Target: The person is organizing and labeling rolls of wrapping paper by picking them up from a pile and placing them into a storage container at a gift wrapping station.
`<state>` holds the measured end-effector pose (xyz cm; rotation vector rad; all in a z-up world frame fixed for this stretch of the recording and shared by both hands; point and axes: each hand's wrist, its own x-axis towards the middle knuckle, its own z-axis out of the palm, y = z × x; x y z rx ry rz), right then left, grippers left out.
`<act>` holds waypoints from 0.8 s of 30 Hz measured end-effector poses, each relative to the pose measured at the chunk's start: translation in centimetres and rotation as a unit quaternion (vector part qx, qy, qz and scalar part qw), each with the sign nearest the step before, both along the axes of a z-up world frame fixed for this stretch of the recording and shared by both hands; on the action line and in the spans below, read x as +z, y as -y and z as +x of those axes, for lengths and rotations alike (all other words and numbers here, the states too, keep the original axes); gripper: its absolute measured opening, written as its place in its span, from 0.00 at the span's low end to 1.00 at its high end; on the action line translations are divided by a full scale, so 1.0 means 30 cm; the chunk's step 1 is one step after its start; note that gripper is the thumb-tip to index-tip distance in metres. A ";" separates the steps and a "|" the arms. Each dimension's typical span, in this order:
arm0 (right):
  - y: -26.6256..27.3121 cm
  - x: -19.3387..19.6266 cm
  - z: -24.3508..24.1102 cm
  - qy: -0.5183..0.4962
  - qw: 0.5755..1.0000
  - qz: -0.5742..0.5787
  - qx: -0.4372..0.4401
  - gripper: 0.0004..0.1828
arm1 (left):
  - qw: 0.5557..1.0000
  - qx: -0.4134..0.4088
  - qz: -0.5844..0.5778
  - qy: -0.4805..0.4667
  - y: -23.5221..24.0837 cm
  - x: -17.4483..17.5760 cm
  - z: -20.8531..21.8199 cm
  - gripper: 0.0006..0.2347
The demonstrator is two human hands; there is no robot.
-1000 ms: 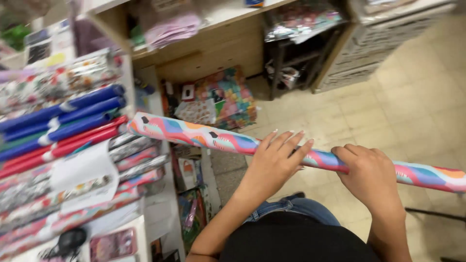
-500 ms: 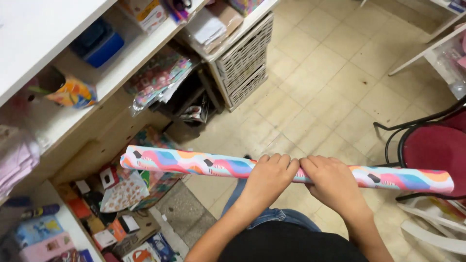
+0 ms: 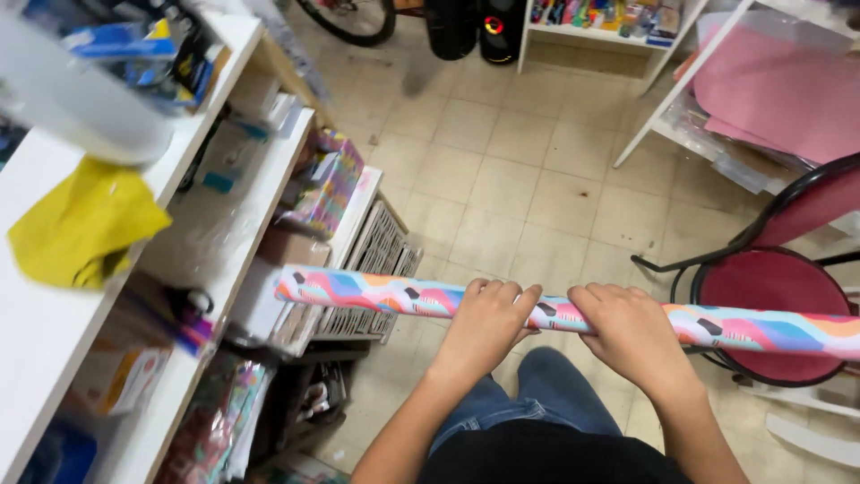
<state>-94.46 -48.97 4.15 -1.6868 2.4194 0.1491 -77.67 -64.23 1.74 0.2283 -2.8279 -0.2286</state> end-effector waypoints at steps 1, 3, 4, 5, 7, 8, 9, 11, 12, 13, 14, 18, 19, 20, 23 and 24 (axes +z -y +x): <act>0.031 -0.008 -0.045 0.000 1.000 -0.001 -0.013 0.20 | 1.000 -0.013 -0.001 0.000 0.048 0.002 -0.074 0.24; 0.110 -0.026 -0.151 0.038 0.993 -0.095 -0.052 0.14 | 0.997 -0.033 -0.047 -0.043 0.154 0.007 -0.237 0.14; 0.153 -0.059 -0.215 0.032 0.992 -0.102 -0.060 0.14 | 0.997 -0.043 -0.053 -0.048 0.208 -0.015 -0.317 0.14; 0.195 -0.095 -0.284 0.056 0.992 -0.089 -0.075 0.14 | 0.995 -0.061 -0.075 -0.035 0.256 -0.041 -0.397 0.10; 0.300 -0.158 -0.428 0.081 0.990 -0.074 -0.092 0.14 | 0.992 -0.082 -0.094 -0.021 0.359 -0.106 -0.562 0.08; 0.365 -0.181 -0.502 0.080 0.990 -0.082 -0.076 0.14 | 0.991 -0.085 -0.098 -0.030 0.414 -0.140 -0.647 0.06; 0.425 -0.197 -0.582 0.079 0.991 -0.088 -0.058 0.15 | 0.991 -0.085 -0.101 -0.038 0.462 -0.169 -0.734 0.05; 0.565 -0.213 -0.696 0.080 0.992 -0.071 -0.063 0.17 | 0.992 -0.085 -0.087 -0.037 0.584 -0.142 -0.848 0.05; 0.650 -0.208 -0.767 0.081 0.993 -0.058 -0.068 0.19 | 0.993 -0.086 -0.078 -0.036 0.658 -0.115 -0.915 0.05; 0.730 -0.202 -0.838 0.074 0.994 -0.062 -0.059 0.19 | 0.993 -0.077 -0.083 -0.043 0.736 -0.083 -0.966 0.05; 0.813 -0.196 -0.904 0.082 0.994 -0.065 -0.039 0.19 | 0.996 -0.075 -0.045 -0.025 0.815 -0.052 -1.013 0.08; 1.186 -0.213 -1.107 0.068 0.993 -0.071 0.068 0.17 | 0.999 0.013 -0.019 -0.031 1.124 -0.051 -1.131 0.14; 1.290 -0.179 -1.138 0.069 0.991 -0.069 0.088 0.17 | 0.999 0.034 -0.018 -0.031 1.194 -0.021 -1.141 0.14; 1.396 -0.150 -1.162 0.073 0.990 -0.053 0.104 0.19 | 0.997 0.058 -0.011 -0.046 1.265 0.006 -1.146 0.15; 1.711 -0.106 -1.217 0.077 0.984 -0.042 0.157 0.22 | 0.987 0.133 -0.007 -0.093 1.478 0.053 -1.159 0.16; 1.823 -0.103 -1.226 0.073 0.981 -0.053 0.170 0.23 | 0.979 0.158 -0.012 -0.127 1.558 0.059 -1.158 0.15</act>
